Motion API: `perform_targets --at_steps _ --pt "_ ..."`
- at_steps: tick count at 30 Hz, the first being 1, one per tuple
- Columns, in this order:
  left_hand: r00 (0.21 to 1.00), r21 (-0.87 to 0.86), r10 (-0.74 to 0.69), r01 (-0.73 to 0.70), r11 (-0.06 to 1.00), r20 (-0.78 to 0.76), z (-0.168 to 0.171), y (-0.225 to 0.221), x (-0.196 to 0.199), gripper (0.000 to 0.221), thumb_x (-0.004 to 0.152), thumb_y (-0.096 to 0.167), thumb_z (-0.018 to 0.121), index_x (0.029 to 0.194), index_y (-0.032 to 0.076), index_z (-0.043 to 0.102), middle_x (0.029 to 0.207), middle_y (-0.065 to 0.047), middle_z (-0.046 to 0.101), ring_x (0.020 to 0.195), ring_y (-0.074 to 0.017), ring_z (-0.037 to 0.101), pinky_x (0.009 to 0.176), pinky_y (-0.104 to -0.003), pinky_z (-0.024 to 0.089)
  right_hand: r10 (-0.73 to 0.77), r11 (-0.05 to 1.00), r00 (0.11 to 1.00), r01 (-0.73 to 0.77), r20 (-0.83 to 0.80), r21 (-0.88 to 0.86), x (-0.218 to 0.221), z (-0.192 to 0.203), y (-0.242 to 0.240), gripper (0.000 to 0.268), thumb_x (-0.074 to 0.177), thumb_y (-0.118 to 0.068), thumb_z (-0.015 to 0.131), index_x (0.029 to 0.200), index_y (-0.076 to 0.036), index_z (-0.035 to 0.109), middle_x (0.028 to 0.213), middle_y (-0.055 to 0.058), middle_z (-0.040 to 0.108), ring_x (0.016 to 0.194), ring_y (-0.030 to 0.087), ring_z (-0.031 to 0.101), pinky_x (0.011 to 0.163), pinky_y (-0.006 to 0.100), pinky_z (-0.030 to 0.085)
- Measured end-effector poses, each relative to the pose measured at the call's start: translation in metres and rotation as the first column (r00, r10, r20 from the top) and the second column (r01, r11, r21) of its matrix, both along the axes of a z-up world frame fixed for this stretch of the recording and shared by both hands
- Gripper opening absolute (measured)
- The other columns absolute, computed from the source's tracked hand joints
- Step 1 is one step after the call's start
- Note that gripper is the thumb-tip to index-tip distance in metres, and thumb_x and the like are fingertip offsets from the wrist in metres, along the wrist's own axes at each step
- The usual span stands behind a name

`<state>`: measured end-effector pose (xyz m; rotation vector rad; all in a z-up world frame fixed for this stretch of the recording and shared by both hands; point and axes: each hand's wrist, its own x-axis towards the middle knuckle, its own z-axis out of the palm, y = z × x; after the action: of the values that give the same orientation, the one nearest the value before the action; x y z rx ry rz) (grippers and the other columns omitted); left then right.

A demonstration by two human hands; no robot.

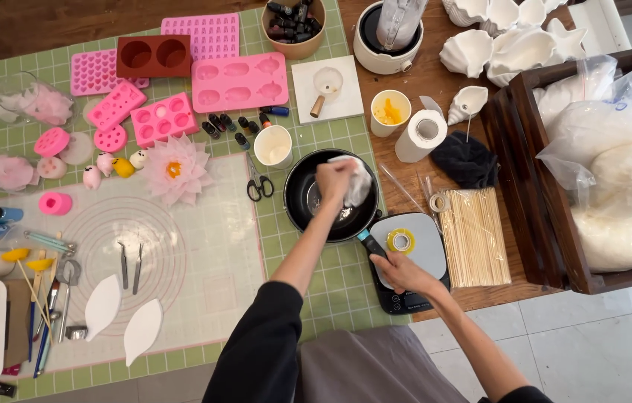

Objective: Wiping out a melting pot with a paper towel in a candle-making studio.

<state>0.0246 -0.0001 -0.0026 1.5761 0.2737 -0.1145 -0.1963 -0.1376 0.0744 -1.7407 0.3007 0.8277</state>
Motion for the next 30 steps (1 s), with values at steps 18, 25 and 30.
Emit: perform_targets --at_steps 18,25,30 --pt "0.986 0.255 -0.138 0.109 0.961 0.098 0.027 -0.018 -0.024 0.011 0.064 0.009 0.085 0.074 0.004 0.083 0.069 -0.013 0.076 0.062 -0.0195 0.073 0.067 -0.029 0.058 0.013 0.994 0.998 -0.006 0.065 -0.108 -0.003 -0.007 0.002 0.051 0.104 -0.04 0.055 0.069 -0.004 0.047 0.048 0.002 0.047 0.036 0.015 0.048 0.035 0.033 0.04" --pt "0.988 0.12 0.129 -0.118 0.986 -0.089 0.038 -0.019 -0.009 0.009 0.068 0.008 0.079 0.075 0.003 0.079 0.07 -0.011 0.076 0.063 -0.0209 0.074 0.066 -0.033 0.06 0.017 0.991 0.999 -0.011 0.05 -0.131 0.002 0.009 0.004 0.049 0.104 -0.039 0.056 0.071 -0.004 0.048 0.047 0.002 0.046 0.035 0.016 0.047 0.035 0.034 0.039" --pt "0.989 0.213 -0.039 0.069 0.975 -0.141 0.033 -0.024 -0.019 0.012 0.065 0.01 0.087 0.07 0.004 0.078 0.069 -0.01 0.076 0.062 -0.0163 0.073 0.065 -0.028 0.057 0.047 0.989 0.997 -0.039 0.054 -0.141 0.006 0.016 -0.001 0.044 0.104 -0.039 0.055 0.076 -0.006 0.049 0.048 0.0 0.041 0.036 0.014 0.042 0.036 0.034 0.034"
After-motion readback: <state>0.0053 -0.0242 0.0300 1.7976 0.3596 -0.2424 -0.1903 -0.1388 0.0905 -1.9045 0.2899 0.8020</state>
